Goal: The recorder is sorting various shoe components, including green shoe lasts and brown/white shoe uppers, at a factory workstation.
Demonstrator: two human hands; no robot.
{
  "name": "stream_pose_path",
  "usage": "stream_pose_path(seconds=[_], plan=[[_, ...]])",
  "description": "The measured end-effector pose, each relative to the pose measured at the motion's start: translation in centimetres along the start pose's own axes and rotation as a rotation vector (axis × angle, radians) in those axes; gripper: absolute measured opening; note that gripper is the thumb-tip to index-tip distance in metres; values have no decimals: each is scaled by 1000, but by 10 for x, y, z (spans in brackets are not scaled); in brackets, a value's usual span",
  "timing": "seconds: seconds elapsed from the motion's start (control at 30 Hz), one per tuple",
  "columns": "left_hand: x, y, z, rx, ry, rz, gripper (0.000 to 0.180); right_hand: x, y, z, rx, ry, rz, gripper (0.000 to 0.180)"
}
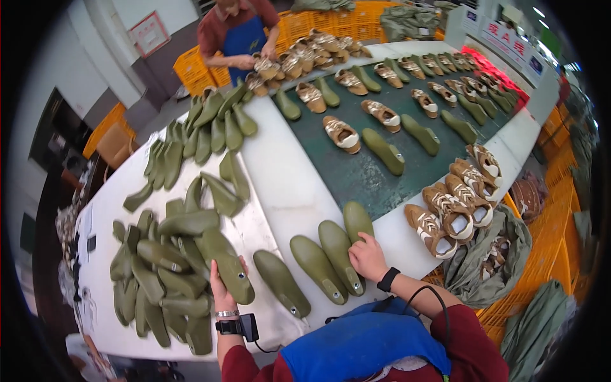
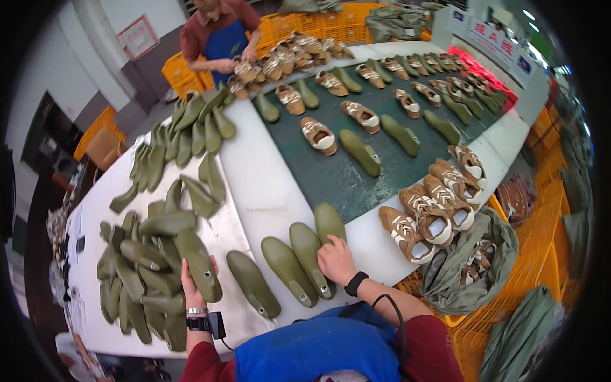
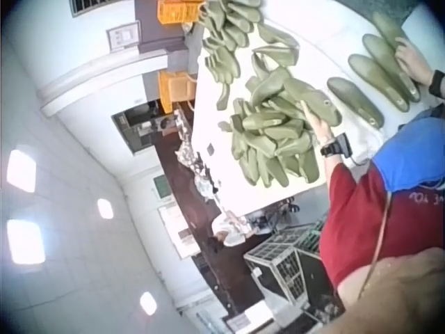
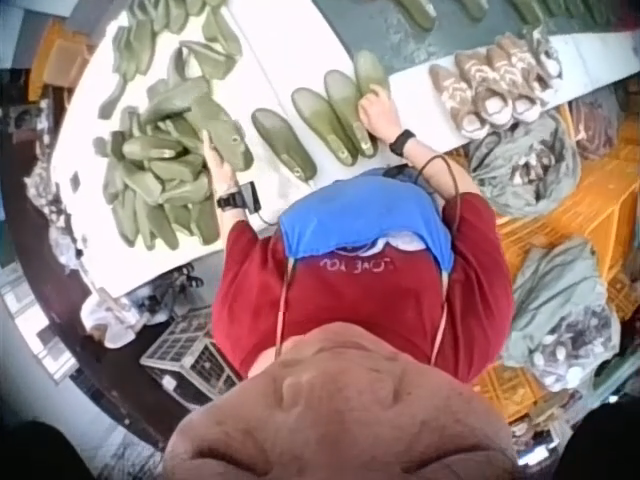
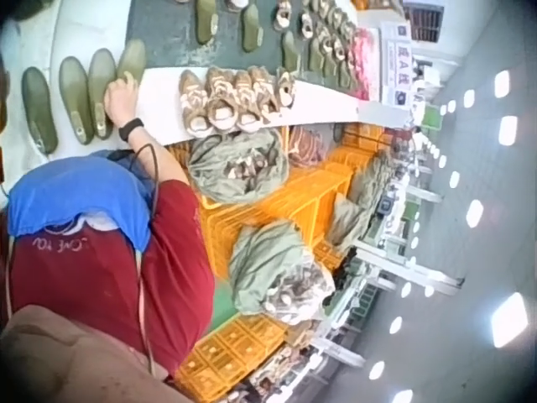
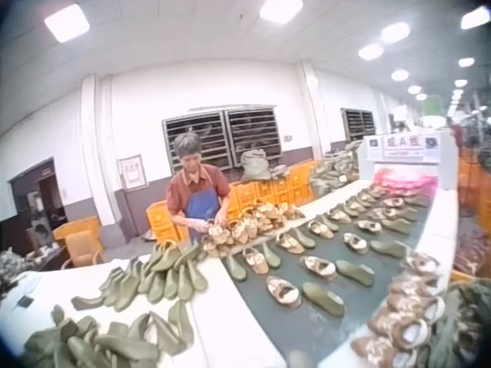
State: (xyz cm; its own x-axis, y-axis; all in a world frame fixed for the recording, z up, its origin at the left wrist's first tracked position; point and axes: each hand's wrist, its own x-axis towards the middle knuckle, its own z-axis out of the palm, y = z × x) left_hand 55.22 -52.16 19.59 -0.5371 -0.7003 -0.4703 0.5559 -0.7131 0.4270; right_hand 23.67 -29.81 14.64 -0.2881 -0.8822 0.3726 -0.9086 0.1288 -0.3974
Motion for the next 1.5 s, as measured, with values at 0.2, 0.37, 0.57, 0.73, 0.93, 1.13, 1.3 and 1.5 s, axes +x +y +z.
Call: stream_pose_path(seconds=[0.2,0.37,0.57,0.73,0.93,1.13,1.3,1.5], plan=[[-40,-68,-49,852,269,258,45,9,-4,-3,7,24,12,5],[-29,-84,-72,1063,299,308,72,10,-9,-1,14,-10,9,5],[9,-33,-36,1644,80,8,93,10,-7,-5,-5,-15,19,3],[134,29,60,1763,25,466,77,7,-3,-6,-10,-2,41,3],[270,47,63,1948,363,655,58,12,-9,-5,-16,-11,23,4],[304,35,63,1844,540,532,42,12,-11,-8,-9,-41,61,4],[251,23,57,2538,128,637,48,16,-9,-9,-19,-28,57,3],[204,-18,70,2603,-26,261,93,21,-11,-10,-21,-33,57,4]])
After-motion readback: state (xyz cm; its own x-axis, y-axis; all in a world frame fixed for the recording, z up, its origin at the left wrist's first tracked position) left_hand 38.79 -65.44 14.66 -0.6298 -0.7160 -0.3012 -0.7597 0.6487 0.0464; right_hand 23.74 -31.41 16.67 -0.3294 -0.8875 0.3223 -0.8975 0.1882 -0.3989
